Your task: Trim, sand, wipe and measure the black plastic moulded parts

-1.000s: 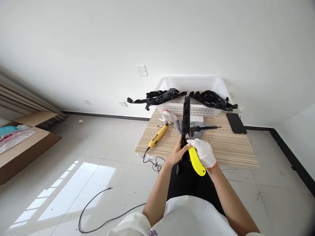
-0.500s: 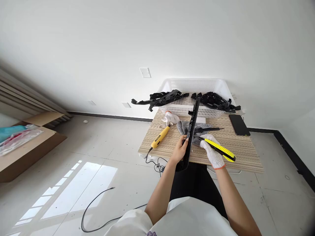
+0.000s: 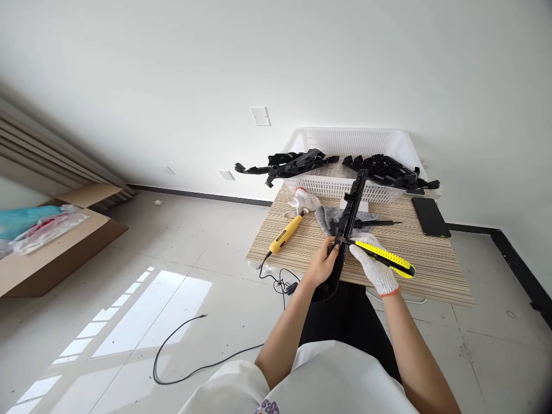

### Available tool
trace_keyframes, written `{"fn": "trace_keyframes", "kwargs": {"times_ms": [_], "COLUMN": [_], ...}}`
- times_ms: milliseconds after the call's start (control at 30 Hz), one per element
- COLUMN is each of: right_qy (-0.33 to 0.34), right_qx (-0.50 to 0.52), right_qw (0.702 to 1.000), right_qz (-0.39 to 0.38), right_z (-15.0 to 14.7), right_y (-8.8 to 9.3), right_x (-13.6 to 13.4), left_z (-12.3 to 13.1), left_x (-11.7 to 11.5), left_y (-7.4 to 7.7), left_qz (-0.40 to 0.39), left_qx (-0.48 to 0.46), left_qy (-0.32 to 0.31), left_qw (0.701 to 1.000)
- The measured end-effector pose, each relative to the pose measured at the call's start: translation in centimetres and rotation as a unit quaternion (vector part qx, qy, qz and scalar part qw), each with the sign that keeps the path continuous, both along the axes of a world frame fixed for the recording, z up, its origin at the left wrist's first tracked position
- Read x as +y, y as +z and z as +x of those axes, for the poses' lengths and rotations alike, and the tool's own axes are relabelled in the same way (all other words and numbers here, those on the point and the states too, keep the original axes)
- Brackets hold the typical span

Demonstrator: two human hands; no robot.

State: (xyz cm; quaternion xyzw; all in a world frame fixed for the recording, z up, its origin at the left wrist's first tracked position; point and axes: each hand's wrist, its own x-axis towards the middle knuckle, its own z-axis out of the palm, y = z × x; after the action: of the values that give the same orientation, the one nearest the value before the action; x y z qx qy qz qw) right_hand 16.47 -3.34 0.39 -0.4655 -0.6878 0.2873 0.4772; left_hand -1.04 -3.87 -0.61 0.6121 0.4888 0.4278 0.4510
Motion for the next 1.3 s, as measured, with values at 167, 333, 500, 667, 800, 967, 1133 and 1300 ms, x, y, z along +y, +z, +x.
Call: {"fn": "trace_keyframes", "kwargs": {"times_ms": [167,333,500,667,800,967,1133,1300], "right_qy": [-0.018,-0.015,-0.046,-0.055,-0.019,-0.053,-0.09,-0.144], "right_qx": [0.013,0.026,0.107,0.125,0.089,0.176,0.208,0.27], "right_qw": [1.0,0.999,0.989,0.987,0.993,0.976,0.96,0.93], "right_qz": [-0.002,-0.033,-0.095,-0.086,-0.077,-0.12,-0.163,-0.205], "right_z": [-0.1,0.3,0.2,0.1,0.3,0.0,-0.3,-0.6], "right_y": [-0.2,-1.0,-1.0,-0.6,-0.5,-1.0,-0.1,0.1], "right_x": [-0.1,0.0,0.0,0.0,-0.1,0.1,-0.3,-0.4], "left_z": [0.0,0.1,0.0,0.1,0.4,0.4,0.3,0.3], "left_x": [-0.1,-0.1,-0.2,-0.1,-0.1,-0.1,-0.2,-0.3], "left_y": [0.1,0.0,0.2,0.0,-0.2,-0.3,-0.3,-0.4], "left_qz": [-0.019,-0.015,-0.014,-0.021,-0.027,-0.013,-0.006,-0.001], "left_qx": [-0.011,-0.018,-0.023,-0.045,-0.058,-0.047,-0.018,-0.023], "left_qy": [-0.008,-0.007,-0.009,-0.018,-0.018,-0.012,-0.005,-0.002], "left_qw": [1.0,1.0,1.0,0.999,0.998,0.999,1.0,1.0]}}
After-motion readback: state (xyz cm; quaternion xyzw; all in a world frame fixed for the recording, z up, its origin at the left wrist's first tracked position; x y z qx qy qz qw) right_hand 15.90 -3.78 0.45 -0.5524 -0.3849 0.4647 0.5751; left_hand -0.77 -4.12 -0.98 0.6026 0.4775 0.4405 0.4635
